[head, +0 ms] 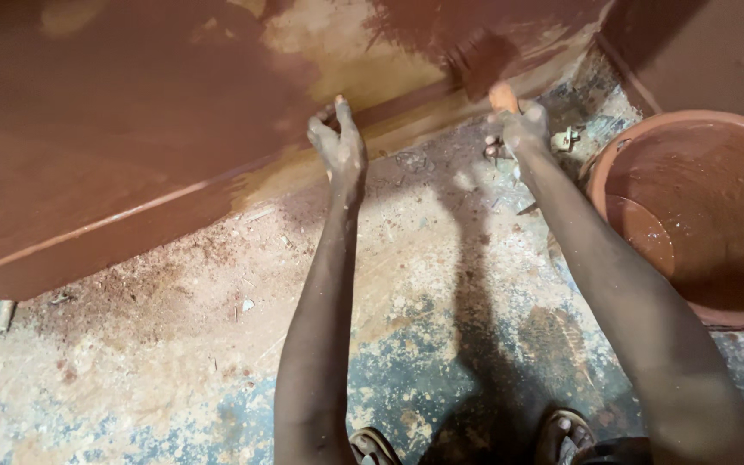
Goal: The person paints the lower section of a wall using a paintbrush. They repeatedly dip the brush into a bucket of brown paint and apply it to the wall surface near the floor.
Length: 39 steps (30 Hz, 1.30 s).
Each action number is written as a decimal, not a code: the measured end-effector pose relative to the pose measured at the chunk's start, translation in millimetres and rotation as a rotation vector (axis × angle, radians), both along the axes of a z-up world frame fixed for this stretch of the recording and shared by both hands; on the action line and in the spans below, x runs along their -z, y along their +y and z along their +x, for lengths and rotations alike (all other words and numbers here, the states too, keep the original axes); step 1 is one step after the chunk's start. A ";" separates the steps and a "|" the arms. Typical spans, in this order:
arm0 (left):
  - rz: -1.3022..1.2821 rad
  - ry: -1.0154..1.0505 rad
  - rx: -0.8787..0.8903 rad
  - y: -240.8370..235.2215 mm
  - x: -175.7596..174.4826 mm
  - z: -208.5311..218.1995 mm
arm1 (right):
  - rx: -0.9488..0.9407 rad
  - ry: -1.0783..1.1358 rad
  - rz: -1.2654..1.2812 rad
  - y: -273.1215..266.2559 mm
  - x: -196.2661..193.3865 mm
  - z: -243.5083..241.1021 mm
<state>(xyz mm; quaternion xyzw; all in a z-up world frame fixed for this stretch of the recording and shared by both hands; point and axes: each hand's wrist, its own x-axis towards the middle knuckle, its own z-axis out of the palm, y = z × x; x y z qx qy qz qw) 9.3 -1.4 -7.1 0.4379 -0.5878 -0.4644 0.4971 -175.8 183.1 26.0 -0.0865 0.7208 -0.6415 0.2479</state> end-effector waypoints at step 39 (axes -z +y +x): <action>-0.038 -0.078 0.181 34.3 17.2 -47.6 | -0.231 -0.072 -0.264 31.1 -12.8 -48.7</action>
